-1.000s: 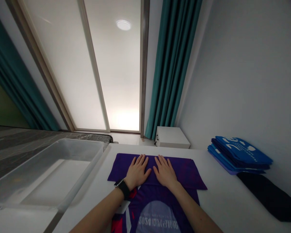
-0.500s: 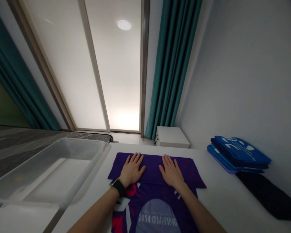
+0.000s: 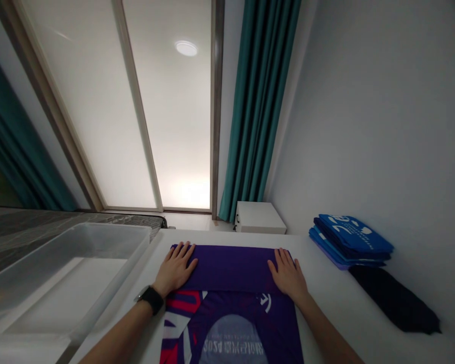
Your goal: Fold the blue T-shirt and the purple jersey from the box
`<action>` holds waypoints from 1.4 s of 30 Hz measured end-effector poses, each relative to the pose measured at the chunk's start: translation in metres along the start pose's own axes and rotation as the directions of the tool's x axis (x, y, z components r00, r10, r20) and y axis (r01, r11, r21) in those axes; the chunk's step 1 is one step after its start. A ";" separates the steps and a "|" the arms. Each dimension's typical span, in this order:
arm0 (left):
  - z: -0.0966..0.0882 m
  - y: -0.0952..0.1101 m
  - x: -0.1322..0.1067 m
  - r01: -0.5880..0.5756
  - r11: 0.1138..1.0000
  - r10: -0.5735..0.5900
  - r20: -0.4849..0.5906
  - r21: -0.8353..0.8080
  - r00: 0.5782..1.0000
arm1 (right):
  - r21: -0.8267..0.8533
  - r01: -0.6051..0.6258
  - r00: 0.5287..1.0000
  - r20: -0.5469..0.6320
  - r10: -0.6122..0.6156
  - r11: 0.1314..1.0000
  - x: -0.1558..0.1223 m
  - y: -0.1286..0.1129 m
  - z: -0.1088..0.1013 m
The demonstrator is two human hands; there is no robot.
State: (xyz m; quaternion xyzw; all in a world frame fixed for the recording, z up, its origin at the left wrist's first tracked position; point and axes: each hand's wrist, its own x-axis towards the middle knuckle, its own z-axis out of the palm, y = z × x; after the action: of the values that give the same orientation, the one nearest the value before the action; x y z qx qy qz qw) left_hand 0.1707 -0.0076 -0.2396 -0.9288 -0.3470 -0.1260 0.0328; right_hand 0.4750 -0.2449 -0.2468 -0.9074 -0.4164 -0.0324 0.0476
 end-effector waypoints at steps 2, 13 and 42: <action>0.001 -0.001 0.000 -0.006 1.000 0.006 0.007 0.003 1.000 | -0.011 -0.014 1.000 0.017 0.014 1.000 0.000 -0.002 -0.001; -0.025 -0.022 0.020 -0.017 1.000 0.018 0.178 -0.008 0.984 | -0.063 0.047 0.999 -0.023 -0.049 0.997 0.010 0.004 0.005; -0.030 -0.096 0.067 0.116 0.845 0.024 0.254 -0.521 0.967 | 0.356 0.224 0.974 -0.063 -0.216 0.907 0.074 0.072 0.003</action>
State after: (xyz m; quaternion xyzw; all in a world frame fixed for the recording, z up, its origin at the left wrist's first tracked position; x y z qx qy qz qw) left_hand 0.1504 0.1034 -0.1958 -0.9009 -0.3223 -0.0994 -0.2730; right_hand 0.5776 -0.2358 -0.2464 -0.8299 -0.5144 0.0294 0.2139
